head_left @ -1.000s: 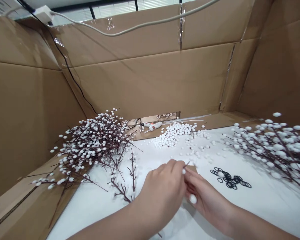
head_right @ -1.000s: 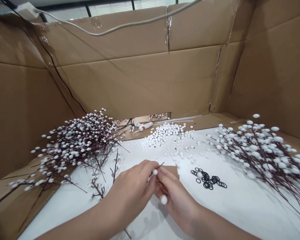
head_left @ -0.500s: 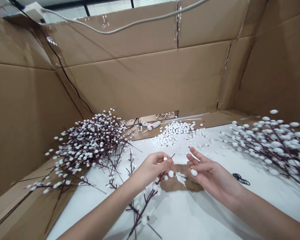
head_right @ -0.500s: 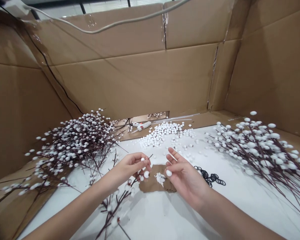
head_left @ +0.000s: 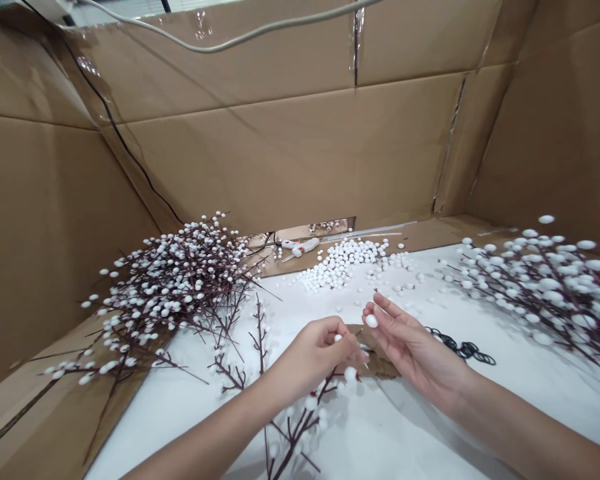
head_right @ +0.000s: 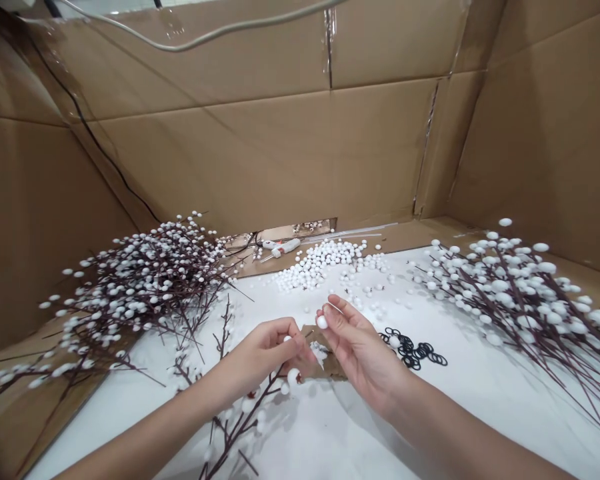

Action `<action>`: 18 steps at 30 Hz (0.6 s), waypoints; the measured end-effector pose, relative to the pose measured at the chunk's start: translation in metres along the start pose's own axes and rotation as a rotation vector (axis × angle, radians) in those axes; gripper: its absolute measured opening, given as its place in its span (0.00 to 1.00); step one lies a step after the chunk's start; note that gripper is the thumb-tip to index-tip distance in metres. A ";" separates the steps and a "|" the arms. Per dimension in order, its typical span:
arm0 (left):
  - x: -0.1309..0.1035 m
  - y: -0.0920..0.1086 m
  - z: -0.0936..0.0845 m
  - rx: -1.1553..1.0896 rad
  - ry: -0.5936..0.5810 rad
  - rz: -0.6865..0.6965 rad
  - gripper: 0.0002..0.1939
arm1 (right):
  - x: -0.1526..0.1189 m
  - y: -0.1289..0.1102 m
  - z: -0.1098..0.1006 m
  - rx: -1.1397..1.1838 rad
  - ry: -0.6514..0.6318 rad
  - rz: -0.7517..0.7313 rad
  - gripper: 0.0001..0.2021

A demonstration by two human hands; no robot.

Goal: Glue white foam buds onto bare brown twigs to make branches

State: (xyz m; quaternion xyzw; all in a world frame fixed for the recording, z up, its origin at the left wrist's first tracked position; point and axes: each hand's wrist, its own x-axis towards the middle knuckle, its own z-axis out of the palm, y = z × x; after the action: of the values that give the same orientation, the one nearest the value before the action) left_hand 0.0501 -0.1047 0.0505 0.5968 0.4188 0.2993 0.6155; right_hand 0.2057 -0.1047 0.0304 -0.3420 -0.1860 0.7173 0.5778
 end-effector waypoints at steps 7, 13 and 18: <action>-0.004 -0.006 0.005 0.026 0.027 0.111 0.12 | -0.002 0.004 0.001 -0.018 -0.134 -0.022 0.14; -0.005 -0.008 0.004 0.046 0.025 0.102 0.13 | -0.002 0.005 0.001 -0.002 -0.162 -0.051 0.11; -0.005 -0.009 0.005 0.010 0.000 0.124 0.12 | -0.002 0.006 0.000 -0.003 -0.179 -0.035 0.10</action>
State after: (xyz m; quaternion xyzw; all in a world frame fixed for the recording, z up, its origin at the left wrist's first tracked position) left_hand 0.0511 -0.1130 0.0425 0.6247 0.3825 0.3348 0.5927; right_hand 0.2017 -0.1084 0.0266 -0.2741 -0.2438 0.7347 0.5707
